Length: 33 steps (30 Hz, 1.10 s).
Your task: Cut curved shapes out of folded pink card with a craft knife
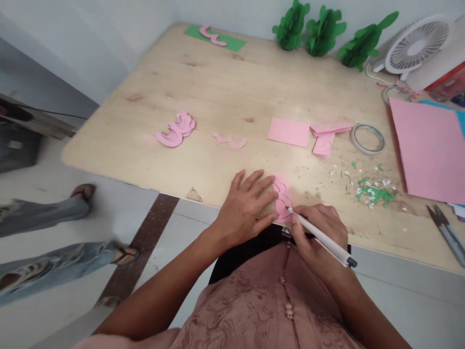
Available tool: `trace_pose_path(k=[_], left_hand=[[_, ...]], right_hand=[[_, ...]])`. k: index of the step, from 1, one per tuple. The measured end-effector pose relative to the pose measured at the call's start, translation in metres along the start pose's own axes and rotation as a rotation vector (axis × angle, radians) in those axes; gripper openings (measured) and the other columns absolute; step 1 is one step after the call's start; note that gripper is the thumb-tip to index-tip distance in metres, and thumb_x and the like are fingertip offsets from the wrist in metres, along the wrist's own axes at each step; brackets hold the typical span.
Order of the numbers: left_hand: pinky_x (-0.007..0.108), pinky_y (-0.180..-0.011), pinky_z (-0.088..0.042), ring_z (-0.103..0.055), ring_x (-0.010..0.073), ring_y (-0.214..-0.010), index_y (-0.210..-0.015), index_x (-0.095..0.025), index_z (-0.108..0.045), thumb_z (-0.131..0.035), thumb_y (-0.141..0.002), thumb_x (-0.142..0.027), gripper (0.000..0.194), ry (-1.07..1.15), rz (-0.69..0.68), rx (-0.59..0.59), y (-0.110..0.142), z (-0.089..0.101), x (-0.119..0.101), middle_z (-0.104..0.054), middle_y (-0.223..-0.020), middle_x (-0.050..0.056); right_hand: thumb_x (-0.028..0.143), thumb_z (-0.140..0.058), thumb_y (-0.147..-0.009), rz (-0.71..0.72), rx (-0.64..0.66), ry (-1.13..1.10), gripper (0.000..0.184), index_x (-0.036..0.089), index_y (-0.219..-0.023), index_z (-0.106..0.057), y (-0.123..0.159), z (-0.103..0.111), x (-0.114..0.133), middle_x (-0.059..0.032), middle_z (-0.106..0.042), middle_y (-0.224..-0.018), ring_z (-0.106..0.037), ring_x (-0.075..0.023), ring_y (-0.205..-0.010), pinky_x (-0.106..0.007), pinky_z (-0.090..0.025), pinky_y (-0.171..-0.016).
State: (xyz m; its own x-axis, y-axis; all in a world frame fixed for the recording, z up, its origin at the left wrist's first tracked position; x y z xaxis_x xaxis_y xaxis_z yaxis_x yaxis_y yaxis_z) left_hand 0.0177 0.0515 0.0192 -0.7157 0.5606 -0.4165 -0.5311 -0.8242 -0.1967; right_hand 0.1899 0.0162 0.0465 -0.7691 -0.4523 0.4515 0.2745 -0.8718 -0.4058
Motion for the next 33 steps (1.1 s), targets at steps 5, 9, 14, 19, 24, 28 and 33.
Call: trace_pose_path(k=[5, 9, 14, 19, 24, 28, 33], left_hand=[[0.055, -0.115, -0.019, -0.035, 0.0310, -0.139, -0.110, -0.023, -0.061, -0.055, -0.090, -0.040, 0.027, 0.000, 0.001, 0.002, 0.0000, -0.0002, -0.0001, -0.049, -0.145, 0.006], [0.055, -0.115, -0.018, -0.034, 0.0315, -0.139, -0.111, -0.023, -0.061, -0.055, -0.090, -0.041, 0.028, 0.004, 0.000, 0.003, 0.0006, -0.0007, 0.0002, -0.049, -0.145, 0.007], [0.056, -0.115, -0.019, -0.035, 0.0320, -0.139, -0.111, -0.023, -0.061, -0.054, -0.090, -0.041, 0.029, 0.009, 0.002, 0.003, 0.0005, -0.0005, 0.0001, -0.049, -0.145, 0.007], [0.056, -0.115, -0.018, -0.035, 0.0319, -0.139, -0.111, -0.023, -0.062, -0.055, -0.090, -0.040, 0.028, 0.010, 0.007, 0.006, 0.0001, -0.0001, -0.0001, -0.049, -0.145, 0.007], [0.055, -0.115, -0.018, -0.035, 0.0316, -0.139, -0.110, -0.023, -0.062, -0.054, -0.090, -0.040, 0.028, 0.008, 0.011, 0.006, 0.0000, 0.0002, -0.0001, -0.049, -0.145, 0.006], [0.056, -0.115, -0.019, -0.035, 0.0321, -0.139, -0.110, -0.023, -0.062, -0.055, -0.090, -0.039, 0.027, 0.009, 0.011, 0.006, -0.0001, 0.0004, -0.0002, -0.049, -0.146, 0.006], [0.056, -0.115, -0.020, -0.036, 0.0324, -0.139, -0.110, -0.022, -0.062, -0.055, -0.090, -0.039, 0.027, 0.010, 0.005, 0.006, -0.0003, 0.0007, -0.0005, -0.049, -0.145, 0.006]], right_hand=[[0.017, -0.058, -0.087, 0.000, 0.007, 0.009, 0.005, 0.020, -0.088, -0.062, 0.0001, 0.0007, 0.0000, -0.0022, -0.067, -0.074, -0.059, -0.0174, -0.068, -0.034, -0.043, -0.071], [0.017, -0.057, -0.087, 0.006, 0.005, 0.009, 0.005, 0.020, -0.087, -0.061, -0.0003, 0.0011, 0.0004, -0.0020, -0.067, -0.074, -0.059, -0.0171, -0.067, -0.034, -0.042, -0.071], [0.017, -0.057, -0.087, 0.010, 0.006, 0.017, 0.005, 0.019, -0.086, -0.061, -0.0011, 0.0013, 0.0013, -0.0019, -0.067, -0.072, -0.058, -0.0169, -0.066, -0.033, -0.042, -0.069], [0.017, -0.057, -0.088, -0.005, 0.000, 0.008, 0.006, 0.019, -0.085, -0.061, -0.0010, 0.0009, 0.0015, -0.0012, -0.066, -0.071, -0.057, -0.0161, -0.065, -0.032, -0.042, -0.070], [0.016, -0.057, -0.088, -0.023, 0.009, -0.003, 0.008, 0.018, -0.082, -0.062, -0.0022, 0.0013, 0.0034, -0.0017, -0.065, -0.071, -0.057, -0.0160, -0.066, -0.032, -0.042, -0.070], [0.016, -0.057, -0.088, -0.023, 0.012, -0.015, 0.008, 0.018, -0.082, -0.062, -0.0026, 0.0013, 0.0045, -0.0016, -0.065, -0.070, -0.057, -0.0157, -0.065, -0.032, -0.041, -0.069], [0.015, -0.057, -0.088, -0.027, 0.012, -0.028, 0.008, 0.017, -0.082, -0.062, -0.0030, 0.0016, 0.0051, -0.0019, -0.065, -0.070, -0.058, -0.0159, -0.066, -0.031, -0.041, -0.070]])
Point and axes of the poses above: each hand's wrist, its own y-axis away from the middle knuckle, its own z-axis out of the back of the hand, x = y × z, the point moved 3 cm from there along -y, towards the middle knuckle
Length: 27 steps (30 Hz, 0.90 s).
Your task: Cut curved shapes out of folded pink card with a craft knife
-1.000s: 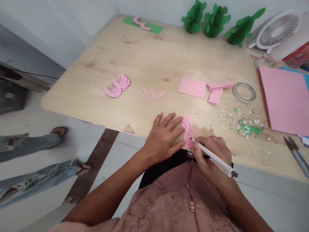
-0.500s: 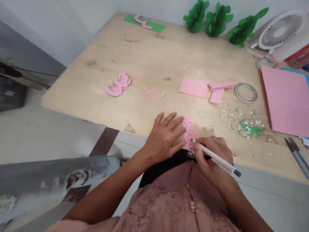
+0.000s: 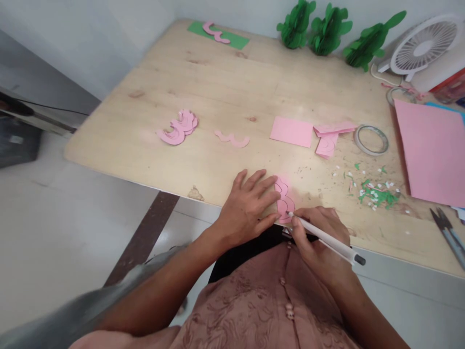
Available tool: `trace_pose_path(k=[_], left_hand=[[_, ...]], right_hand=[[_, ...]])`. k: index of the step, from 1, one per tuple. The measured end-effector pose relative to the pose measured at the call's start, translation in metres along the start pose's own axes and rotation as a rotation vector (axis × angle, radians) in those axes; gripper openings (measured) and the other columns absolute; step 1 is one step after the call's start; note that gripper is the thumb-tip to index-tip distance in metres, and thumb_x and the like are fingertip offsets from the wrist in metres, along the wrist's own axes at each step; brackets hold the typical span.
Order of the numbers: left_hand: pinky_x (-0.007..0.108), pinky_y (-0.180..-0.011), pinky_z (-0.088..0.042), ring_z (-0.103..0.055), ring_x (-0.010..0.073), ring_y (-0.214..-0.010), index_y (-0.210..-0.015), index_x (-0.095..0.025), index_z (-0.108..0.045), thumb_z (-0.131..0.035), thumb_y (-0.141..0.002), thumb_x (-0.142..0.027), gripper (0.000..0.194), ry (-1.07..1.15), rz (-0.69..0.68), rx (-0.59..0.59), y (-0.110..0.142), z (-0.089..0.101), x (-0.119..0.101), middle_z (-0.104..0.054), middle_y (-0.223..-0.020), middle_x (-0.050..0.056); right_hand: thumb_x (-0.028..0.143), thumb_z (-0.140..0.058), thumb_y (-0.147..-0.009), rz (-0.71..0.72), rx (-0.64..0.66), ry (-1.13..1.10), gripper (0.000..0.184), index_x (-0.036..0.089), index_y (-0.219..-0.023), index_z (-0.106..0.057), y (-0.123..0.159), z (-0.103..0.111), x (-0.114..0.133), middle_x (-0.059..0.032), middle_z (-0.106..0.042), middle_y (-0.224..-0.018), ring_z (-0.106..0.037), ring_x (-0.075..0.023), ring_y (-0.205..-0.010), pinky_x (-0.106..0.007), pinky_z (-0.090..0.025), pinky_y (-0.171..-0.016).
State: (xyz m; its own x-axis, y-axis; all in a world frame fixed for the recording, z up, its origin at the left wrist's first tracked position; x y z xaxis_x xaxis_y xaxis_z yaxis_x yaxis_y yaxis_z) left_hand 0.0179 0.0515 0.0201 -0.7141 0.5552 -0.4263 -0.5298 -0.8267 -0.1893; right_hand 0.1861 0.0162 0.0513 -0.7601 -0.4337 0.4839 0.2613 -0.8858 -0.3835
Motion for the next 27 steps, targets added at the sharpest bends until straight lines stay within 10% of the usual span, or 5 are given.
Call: trace_pose_path(k=[27], left_hand=[[0.056, -0.113, -0.021, -0.036, 0.0323, -0.138, -0.110, -0.022, -0.062, -0.053, -0.091, -0.041, 0.028, -0.004, -0.014, -0.014, 0.0002, 0.0001, 0.0004, -0.050, -0.145, 0.007]], right_hand=[[0.020, -0.055, -0.089, -0.109, 0.021, -0.060, 0.009, 0.022, -0.082, -0.061, -0.0046, -0.0018, 0.0009, 0.0008, -0.069, -0.073, -0.062, -0.0156, -0.067, -0.028, -0.047, -0.065]])
Point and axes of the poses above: each hand's wrist, its own y-axis away from the middle knuckle, its own z-axis out of the back of the hand, x = y × z, the point moved 3 cm from there along -y, towards the middle knuckle
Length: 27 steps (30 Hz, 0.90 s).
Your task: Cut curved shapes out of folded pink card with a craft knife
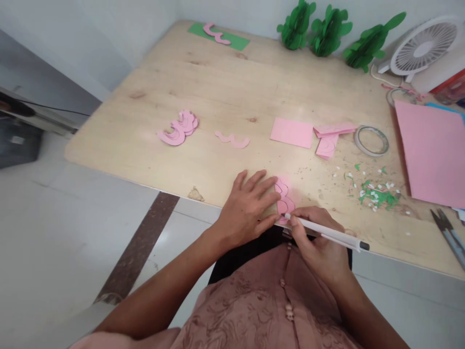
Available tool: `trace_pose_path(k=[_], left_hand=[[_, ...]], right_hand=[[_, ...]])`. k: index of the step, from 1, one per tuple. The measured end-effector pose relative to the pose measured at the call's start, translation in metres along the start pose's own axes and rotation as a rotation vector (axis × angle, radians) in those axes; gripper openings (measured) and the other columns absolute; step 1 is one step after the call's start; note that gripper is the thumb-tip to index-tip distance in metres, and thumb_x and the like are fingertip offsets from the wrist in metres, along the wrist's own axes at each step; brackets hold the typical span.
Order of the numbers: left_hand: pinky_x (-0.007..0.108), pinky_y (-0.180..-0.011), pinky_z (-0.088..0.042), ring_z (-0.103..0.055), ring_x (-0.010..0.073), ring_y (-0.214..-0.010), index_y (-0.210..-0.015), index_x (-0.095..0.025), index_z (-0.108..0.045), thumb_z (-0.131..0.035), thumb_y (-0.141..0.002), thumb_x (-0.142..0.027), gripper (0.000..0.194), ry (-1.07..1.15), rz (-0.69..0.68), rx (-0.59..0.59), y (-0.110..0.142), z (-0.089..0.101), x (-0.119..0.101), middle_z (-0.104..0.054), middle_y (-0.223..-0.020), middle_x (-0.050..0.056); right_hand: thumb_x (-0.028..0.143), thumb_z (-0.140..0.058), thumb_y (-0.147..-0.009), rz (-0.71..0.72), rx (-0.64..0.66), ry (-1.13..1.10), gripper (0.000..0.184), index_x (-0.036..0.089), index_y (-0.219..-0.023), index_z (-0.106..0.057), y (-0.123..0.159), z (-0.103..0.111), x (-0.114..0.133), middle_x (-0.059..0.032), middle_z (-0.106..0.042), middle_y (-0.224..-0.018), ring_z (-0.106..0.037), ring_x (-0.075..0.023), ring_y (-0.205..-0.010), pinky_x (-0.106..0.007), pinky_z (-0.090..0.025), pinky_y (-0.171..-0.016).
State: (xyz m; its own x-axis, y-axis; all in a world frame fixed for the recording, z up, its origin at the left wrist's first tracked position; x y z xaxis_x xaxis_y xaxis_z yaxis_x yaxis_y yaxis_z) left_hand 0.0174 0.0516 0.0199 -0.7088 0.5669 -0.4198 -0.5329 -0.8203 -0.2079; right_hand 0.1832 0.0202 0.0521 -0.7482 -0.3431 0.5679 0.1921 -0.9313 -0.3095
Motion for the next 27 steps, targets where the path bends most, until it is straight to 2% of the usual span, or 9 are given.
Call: trace_pose_path(k=[6, 27], left_hand=[[0.057, -0.114, -0.021, -0.035, 0.0330, -0.138, -0.110, -0.022, -0.061, -0.052, -0.092, -0.042, 0.028, -0.003, 0.001, 0.004, -0.0001, -0.0002, 0.0001, -0.049, -0.145, 0.007], [0.056, -0.115, -0.020, -0.035, 0.0325, -0.139, -0.110, -0.023, -0.061, -0.053, -0.090, -0.043, 0.030, 0.004, 0.010, 0.023, -0.0002, 0.0010, -0.0008, -0.048, -0.146, 0.007]], right_hand=[[0.022, -0.055, -0.088, -0.068, 0.028, -0.039, 0.009, 0.022, -0.082, -0.062, 0.0016, -0.0030, -0.0043, 0.0002, -0.069, -0.076, -0.064, -0.0161, -0.068, -0.029, -0.049, -0.065], [0.023, -0.055, -0.086, -0.065, 0.006, -0.040, 0.011, 0.022, -0.079, -0.063, 0.0012, -0.0017, -0.0032, -0.0004, -0.070, -0.074, -0.064, -0.0163, -0.066, -0.029, -0.050, -0.063]])
Point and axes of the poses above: each hand's wrist, its own y-axis away from the middle knuckle, its own z-axis out of the back of the hand, x = y × z, the point moved 3 cm from there along -y, towards the middle knuckle
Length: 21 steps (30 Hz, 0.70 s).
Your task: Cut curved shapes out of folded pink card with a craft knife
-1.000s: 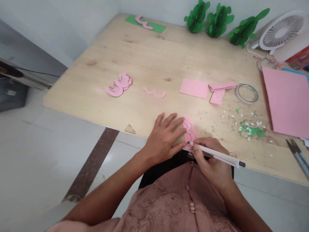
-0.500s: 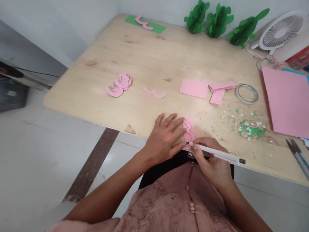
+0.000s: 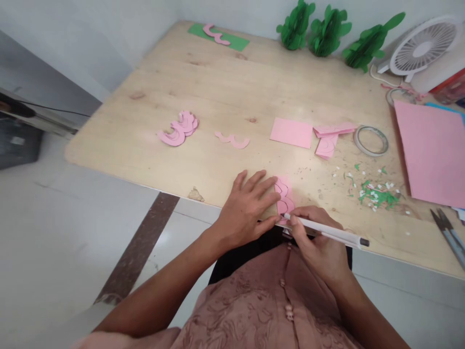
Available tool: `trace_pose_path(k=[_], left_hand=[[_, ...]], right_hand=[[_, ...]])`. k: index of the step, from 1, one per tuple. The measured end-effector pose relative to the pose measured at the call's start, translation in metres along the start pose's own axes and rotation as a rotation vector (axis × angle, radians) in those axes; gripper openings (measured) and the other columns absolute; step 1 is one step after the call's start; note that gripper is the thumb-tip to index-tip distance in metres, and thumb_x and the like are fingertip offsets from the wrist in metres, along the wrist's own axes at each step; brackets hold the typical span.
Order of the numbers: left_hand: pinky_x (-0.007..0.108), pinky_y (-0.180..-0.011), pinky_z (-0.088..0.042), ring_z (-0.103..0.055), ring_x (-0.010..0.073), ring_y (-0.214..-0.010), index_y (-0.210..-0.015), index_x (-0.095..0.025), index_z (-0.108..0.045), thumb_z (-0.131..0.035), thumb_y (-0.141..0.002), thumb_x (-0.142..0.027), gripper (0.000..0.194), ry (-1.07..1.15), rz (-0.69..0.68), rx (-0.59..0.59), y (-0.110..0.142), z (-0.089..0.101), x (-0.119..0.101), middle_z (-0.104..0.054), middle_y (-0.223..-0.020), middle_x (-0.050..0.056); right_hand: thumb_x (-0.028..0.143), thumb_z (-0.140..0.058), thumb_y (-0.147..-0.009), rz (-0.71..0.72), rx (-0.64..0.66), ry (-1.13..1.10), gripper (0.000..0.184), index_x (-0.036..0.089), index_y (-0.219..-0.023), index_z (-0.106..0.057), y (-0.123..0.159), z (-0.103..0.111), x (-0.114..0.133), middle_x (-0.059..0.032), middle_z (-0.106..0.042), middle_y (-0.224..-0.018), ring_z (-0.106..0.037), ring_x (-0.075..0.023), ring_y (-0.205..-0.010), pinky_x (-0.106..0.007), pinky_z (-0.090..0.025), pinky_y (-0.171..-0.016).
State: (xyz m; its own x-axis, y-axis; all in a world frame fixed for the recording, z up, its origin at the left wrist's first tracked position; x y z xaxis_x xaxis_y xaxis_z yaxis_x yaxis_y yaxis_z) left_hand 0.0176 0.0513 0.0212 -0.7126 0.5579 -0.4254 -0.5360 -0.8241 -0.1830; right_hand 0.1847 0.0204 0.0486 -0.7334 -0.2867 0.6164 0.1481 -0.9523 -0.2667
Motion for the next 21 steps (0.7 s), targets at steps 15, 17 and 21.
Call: trace_pose_path(k=[15, 17, 21], left_hand=[[0.056, -0.115, -0.019, -0.034, 0.0323, -0.139, -0.112, -0.023, -0.061, -0.056, -0.089, -0.041, 0.030, -0.004, -0.004, 0.001, 0.000, 0.000, 0.001, -0.048, -0.146, 0.007], [0.056, -0.115, -0.019, -0.035, 0.0323, -0.139, -0.111, -0.023, -0.062, -0.055, -0.089, -0.043, 0.030, -0.004, -0.005, -0.001, 0.000, 0.000, 0.001, -0.049, -0.146, 0.007], [0.056, -0.115, -0.020, -0.035, 0.0319, -0.139, -0.111, -0.023, -0.061, -0.055, -0.089, -0.044, 0.031, -0.006, -0.009, -0.003, 0.000, 0.000, 0.001, -0.050, -0.145, 0.007]], right_hand=[[0.023, -0.053, -0.087, 0.010, 0.028, -0.025, 0.014, 0.022, -0.079, -0.064, 0.001, -0.005, 0.001, -0.0025, -0.071, -0.078, -0.065, -0.0182, -0.072, -0.032, -0.051, -0.067], [0.024, -0.054, -0.087, -0.020, 0.005, -0.037, 0.012, 0.022, -0.081, -0.064, 0.001, -0.003, -0.001, -0.0019, -0.071, -0.078, -0.065, -0.0181, -0.071, -0.032, -0.052, -0.067], [0.029, -0.058, -0.088, -0.135, -0.089, -0.093, 0.010, 0.022, -0.088, -0.065, 0.003, 0.006, -0.009, -0.0017, -0.072, -0.081, -0.068, -0.0189, -0.076, -0.033, -0.053, -0.072]])
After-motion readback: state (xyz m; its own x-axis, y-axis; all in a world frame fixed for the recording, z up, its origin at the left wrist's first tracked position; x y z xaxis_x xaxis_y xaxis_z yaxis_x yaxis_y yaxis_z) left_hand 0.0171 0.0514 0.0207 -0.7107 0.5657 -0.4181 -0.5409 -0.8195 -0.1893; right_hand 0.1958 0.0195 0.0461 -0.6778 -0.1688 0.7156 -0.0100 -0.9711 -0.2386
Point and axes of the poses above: each hand's wrist, its own y-axis away from the middle knuckle, its own z-axis out of the back of the hand, x = y × z, the point moved 3 cm from there along -y, towards the middle knuckle
